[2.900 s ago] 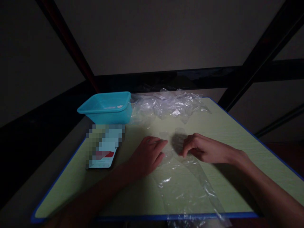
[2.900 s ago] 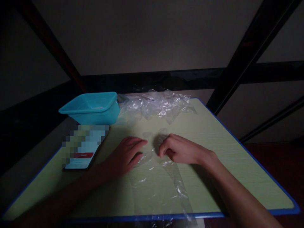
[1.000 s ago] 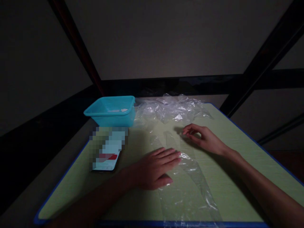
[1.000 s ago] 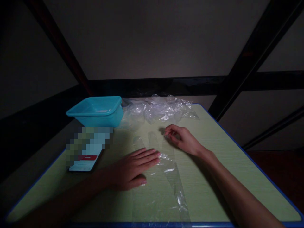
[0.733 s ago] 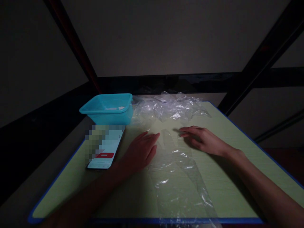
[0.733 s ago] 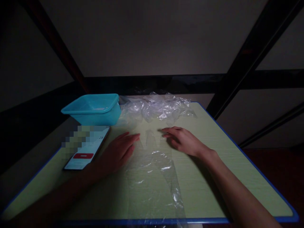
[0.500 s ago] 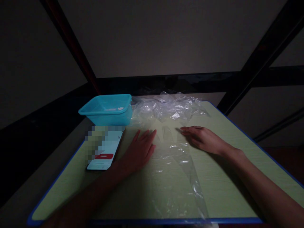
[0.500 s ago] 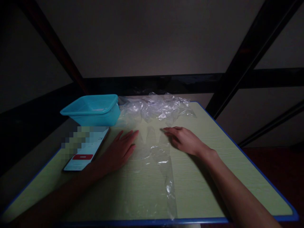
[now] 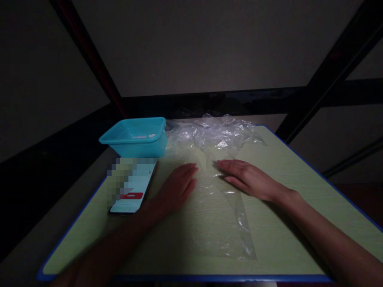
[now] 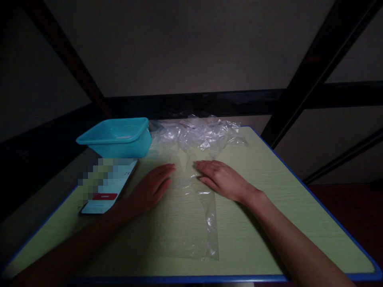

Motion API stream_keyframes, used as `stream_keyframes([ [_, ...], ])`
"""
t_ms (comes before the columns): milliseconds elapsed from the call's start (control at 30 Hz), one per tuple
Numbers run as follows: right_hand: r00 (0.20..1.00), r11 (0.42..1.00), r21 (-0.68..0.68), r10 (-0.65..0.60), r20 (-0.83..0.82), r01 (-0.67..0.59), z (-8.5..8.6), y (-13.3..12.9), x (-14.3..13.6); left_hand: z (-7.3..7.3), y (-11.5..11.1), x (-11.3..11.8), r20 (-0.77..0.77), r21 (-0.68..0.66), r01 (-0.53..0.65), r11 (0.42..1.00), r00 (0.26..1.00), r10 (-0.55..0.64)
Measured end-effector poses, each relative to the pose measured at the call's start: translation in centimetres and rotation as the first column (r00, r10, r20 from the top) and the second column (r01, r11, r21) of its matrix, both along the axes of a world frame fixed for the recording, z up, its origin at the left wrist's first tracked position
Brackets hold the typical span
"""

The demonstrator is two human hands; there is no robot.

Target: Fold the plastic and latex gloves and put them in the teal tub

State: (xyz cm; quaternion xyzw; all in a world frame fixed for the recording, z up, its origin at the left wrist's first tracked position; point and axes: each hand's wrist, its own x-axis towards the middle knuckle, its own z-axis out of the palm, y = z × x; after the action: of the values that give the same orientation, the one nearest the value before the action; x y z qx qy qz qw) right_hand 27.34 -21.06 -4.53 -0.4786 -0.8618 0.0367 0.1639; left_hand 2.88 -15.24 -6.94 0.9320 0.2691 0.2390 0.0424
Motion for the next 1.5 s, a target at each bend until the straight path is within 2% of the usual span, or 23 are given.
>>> stream_keyframes([
  [100, 0.999, 0.999, -0.035, 0.03, 0.046, -0.028, -0.4, 0.2, -0.4, 0.3, -0.6, 0.3, 0.002, 0.081, 0.143, 0.986, 0.99, -0.144],
  [233, 0.997, 0.997, -0.068, 0.029, 0.069, -0.025, -0.4, 0.2, -0.2, 0.7, -1.1, 0.6, -0.014, 0.11, 0.243, 0.964, 0.97, -0.243],
  [400, 0.997, 0.999, -0.002, -0.033, 0.067, 0.033, -0.3, 0.8, -0.5, 0.8, -1.2, 0.7, -0.051, 0.064, 0.306, 0.95, 0.952, -0.303],
  [567, 0.989, 0.995, -0.057, -0.071, 0.126, 0.079, -1.0, 2.1, -1.1, 0.8, -1.3, 0.9, -0.063, 0.045, 0.316, 0.948, 0.948, -0.313],
  [867, 0.988, 0.992, -0.022, -0.121, 0.096, 0.124, -1.4, 2.2, -1.1, 0.8, -1.4, 0.9, -0.02, -0.008, 0.313, 0.95, 0.949, -0.313],
  [1000, 0.999, 0.998, 0.061, -0.033, -0.012, 0.034, -0.6, 1.4, -0.9, 0.5, -1.1, 0.6, 0.095, -0.052, 0.23, 0.972, 0.97, -0.225],
  [1133, 0.987, 0.99, 0.012, 0.138, -0.08, -0.138, 0.8, -0.4, -0.9, 0.3, -0.8, 0.3, 0.17, -0.138, 0.192, 0.972, 0.971, -0.167],
  [1333, 0.973, 0.976, -0.04, 0.211, -0.088, -0.216, 3.1, -3.3, -2.1, 0.4, -0.6, 0.4, 0.261, -0.309, 0.194, 0.931, 0.959, -0.113],
  [1500, 0.957, 0.957, 0.0, 0.29, -0.009, -0.29, 3.0, -7.2, -2.0, 0.6, -0.4, 0.5, 0.335, -0.365, 0.18, 0.913, 0.941, -0.052],
])
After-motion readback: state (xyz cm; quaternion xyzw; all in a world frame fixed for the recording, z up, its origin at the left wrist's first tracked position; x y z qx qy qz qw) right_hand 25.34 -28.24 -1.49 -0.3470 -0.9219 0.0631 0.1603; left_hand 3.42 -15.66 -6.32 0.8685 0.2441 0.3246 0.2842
